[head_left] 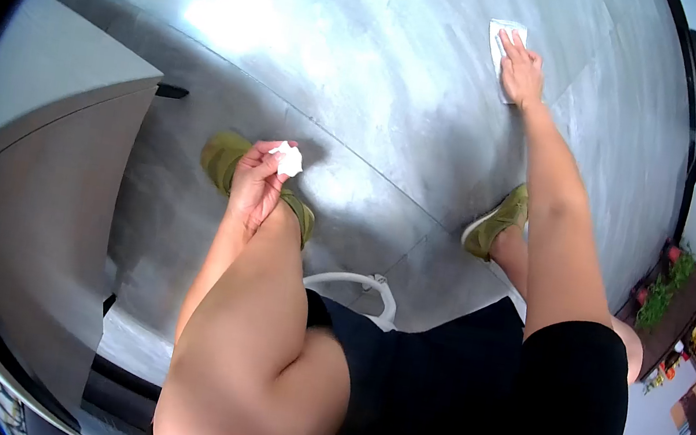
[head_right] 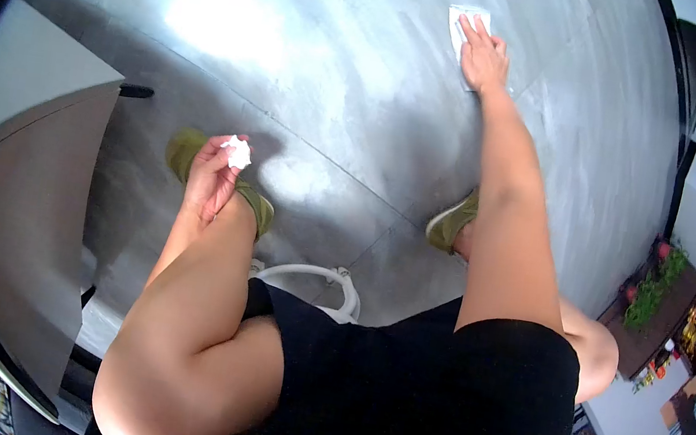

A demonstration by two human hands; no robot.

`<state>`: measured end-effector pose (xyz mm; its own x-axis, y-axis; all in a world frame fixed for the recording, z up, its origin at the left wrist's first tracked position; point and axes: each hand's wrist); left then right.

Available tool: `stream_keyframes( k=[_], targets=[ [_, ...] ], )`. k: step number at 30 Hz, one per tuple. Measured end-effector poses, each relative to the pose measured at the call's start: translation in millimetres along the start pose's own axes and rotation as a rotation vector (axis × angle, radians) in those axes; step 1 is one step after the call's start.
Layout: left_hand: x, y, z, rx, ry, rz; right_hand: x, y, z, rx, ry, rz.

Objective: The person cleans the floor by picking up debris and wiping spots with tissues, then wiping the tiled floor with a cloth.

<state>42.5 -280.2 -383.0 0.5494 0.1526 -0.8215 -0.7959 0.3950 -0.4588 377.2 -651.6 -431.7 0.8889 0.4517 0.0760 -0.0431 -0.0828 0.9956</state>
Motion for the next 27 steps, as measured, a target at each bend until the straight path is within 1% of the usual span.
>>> stream_keyframes(
  k=[1, 2, 3, 4, 5, 6, 8, 10, 13, 15, 16, 18, 20, 23, 24, 25, 26, 27],
  targets=[
    [1, 3, 0, -0.013, -0.005, 0.003, -15, 4, -1, -0.051, -0.064, 0.003],
    [1, 4, 0, -0.024, -0.009, -0.016, -40, -9, 6, -0.016, -0.031, 0.093],
    [1, 6, 0, -0.038, -0.014, -0.037, -68, 1, -10, -0.037, -0.104, 0.063],
    [1, 7, -1, -0.051, -0.018, -0.058, -101, -8, -12, 0.029, -0.055, 0.161],
    [0, 7, -2, -0.047, -0.015, -0.044, -129, 13, -41, 0.006, -0.223, 0.059],
    [1, 6, -2, -0.04, -0.015, -0.033, -161, 19, -52, 0.077, -0.245, 0.077],
    [6, 8, -3, -0.033, -0.022, -0.034, -208, 37, -88, 0.169, -0.424, 0.054],
    [8, 11, -4, -0.055, -0.023, -0.067, -253, 25, -109, 0.027, -0.504, 0.156],
    [8, 13, -2, -0.051, -0.028, -0.095, -258, 5, -166, -0.178, -0.932, 0.232],
    [8, 13, -4, -0.058, -0.047, -0.096, -221, -5, -199, -0.143, -0.976, 0.166],
    [6, 9, -4, -0.057, -0.059, -0.112, -203, -22, -211, 0.087, -1.015, 0.334],
    [6, 8, -3, -0.072, -0.044, -0.11, -144, -51, -244, 0.91, -1.138, 0.432],
    [9, 9, -5, -0.078, -0.028, -0.097, -78, -8, -283, 0.062, -0.411, 0.223],
    [5, 6, -4, -0.089, -0.032, -0.049, -39, -12, -298, 0.122, -0.104, 0.199],
    [5, 7, -4, -0.053, -0.036, -0.041, -38, -9, -291, 0.198, -0.123, 0.047],
    [6, 6, -5, -0.064, -0.032, -0.042, -43, -12, -275, 0.221, -0.009, 0.072],
    [7, 9, -5, -0.062, -0.017, -0.062, -55, -15, -258, 0.235, 0.001, 0.086],
    [5, 6, -5, -0.072, -0.019, -0.099, -79, -18, -239, 0.228, -0.087, 0.125]
  ],
)
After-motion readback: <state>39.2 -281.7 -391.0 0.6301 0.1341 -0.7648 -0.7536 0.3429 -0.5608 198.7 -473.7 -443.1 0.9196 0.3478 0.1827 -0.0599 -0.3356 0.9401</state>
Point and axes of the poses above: each hand's wrist, its own x-axis towards the middle knuckle, its own y-axis out of the back of the hand, z = x × y, and after that the axes turned 11 degrees about z, right-handed
